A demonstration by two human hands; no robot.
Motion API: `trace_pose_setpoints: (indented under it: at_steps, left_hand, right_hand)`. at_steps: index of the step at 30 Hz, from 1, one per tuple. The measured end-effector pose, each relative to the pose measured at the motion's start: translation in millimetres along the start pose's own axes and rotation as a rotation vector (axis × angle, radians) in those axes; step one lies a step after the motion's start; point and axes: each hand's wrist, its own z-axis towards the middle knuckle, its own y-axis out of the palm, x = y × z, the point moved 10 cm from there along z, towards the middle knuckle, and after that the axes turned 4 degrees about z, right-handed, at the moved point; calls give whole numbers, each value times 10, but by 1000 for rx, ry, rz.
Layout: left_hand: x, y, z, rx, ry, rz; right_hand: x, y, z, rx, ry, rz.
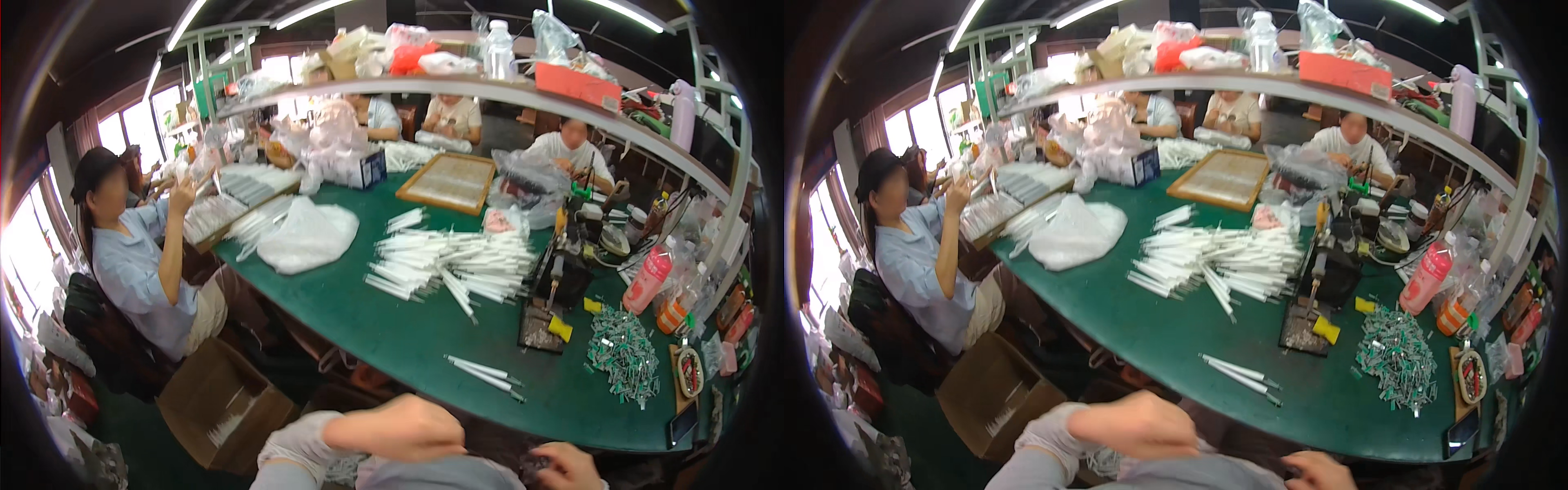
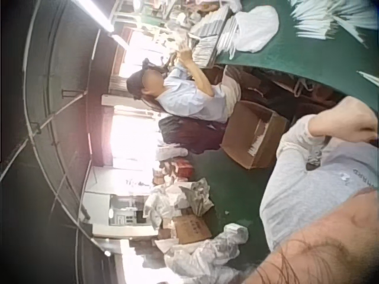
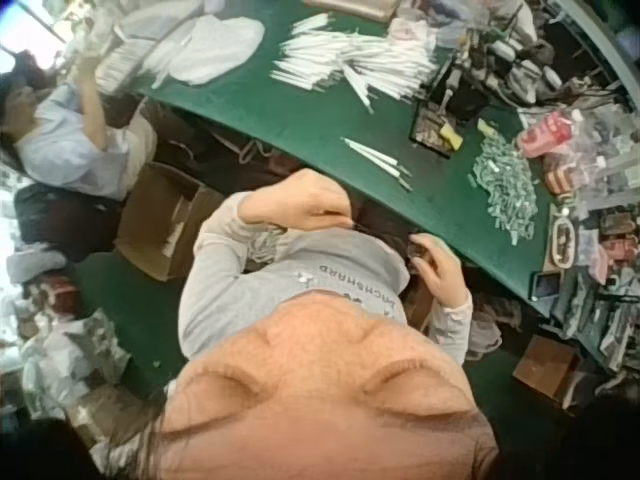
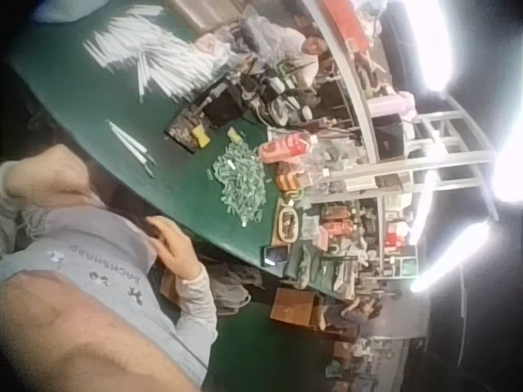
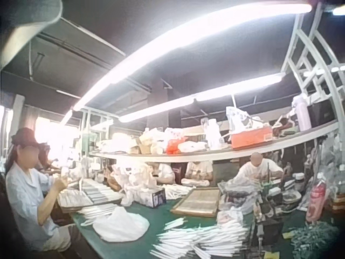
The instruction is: The person assembles electronic components by soldering small circuit boards to the wires of white plastic tubes using a stationary soldering iron, repeating the process and gathering the assembled pieces together by hand.
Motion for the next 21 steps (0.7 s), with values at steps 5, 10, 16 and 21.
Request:
trace_pose_setpoints:
  at_steps: [5, 10, 16, 21]
  left_hand:
    - [-147, 701, 194, -129, -19, 272]
    - [-415, 729, 132, 54, -95, 160]
    - [-1054, 532, 325, 43, -186, 371]
    - [-1431, 595, 530, -71, -163, 459]
  right_hand:
    - [-70, 421, 451, -91, -109, 217]
    - [171, 416, 572, -19, -33, 320]
    - [699, 281, 621, 172, 204, 614]
    - [947, 269, 652, 104, 273, 824]
